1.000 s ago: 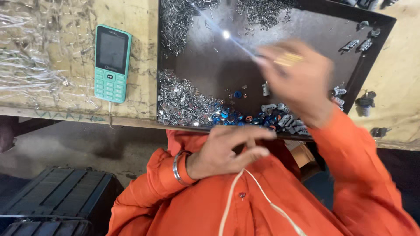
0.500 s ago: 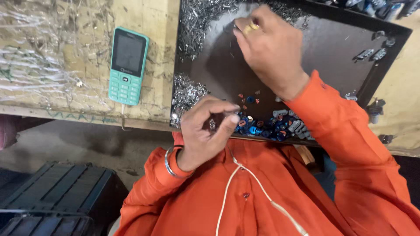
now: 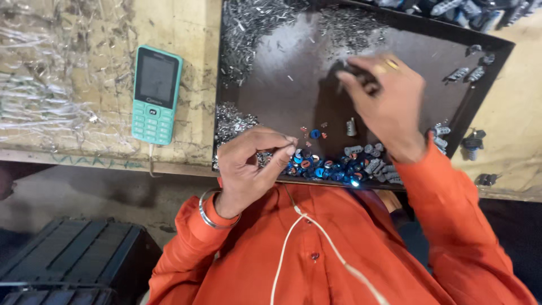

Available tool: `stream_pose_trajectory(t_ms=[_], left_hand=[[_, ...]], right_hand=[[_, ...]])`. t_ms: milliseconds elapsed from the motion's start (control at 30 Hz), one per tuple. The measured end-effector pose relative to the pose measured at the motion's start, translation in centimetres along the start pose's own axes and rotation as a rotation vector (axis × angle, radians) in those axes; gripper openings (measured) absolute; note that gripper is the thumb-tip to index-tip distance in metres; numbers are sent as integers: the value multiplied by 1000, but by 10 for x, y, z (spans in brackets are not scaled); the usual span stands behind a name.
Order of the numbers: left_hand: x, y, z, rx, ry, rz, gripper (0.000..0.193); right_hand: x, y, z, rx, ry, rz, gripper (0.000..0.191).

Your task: The person repeatedly picks small cylindrical components and metal pins from a tray, inserts the pins into the components, and places the assembled units back on the tray. The process is continuous and repetitive throughout the clip.

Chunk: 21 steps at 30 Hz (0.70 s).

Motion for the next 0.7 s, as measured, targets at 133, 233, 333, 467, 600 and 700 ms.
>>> stream_pose_trajectory(t_ms=[133,233,333,467,600,700], left_hand=[[8,-5,-9,58,171,-121,12],[22,-11,-13,94,373,-330,12],[41,-25,-14,187,603,-460,13],[43,-42,-9,344,597,-610,14],[37,-47,-6,391,512,-566,16],[37,-52,-7,375,549,-608,17]], right_hand=[[-25,-3,6,0,-33,-37,11],[-22,13,5,-124,-311,387,6],[9,21,-2,-68,-370,592,6],[59,7,-25,-28,-113,778,7],[62,-7,-57,-113,-2,726,4],[49,-11,-71,-134,0,732,5]])
Point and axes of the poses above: each hand's wrist, its own z-axis towards the middle knuckle, its own y-axis out of the back of the hand, x = y × z, the point moved 7 cm from there along z, towards the middle knuckle, and after that the axes turned 13 degrees about y, right-handed, at the moved point
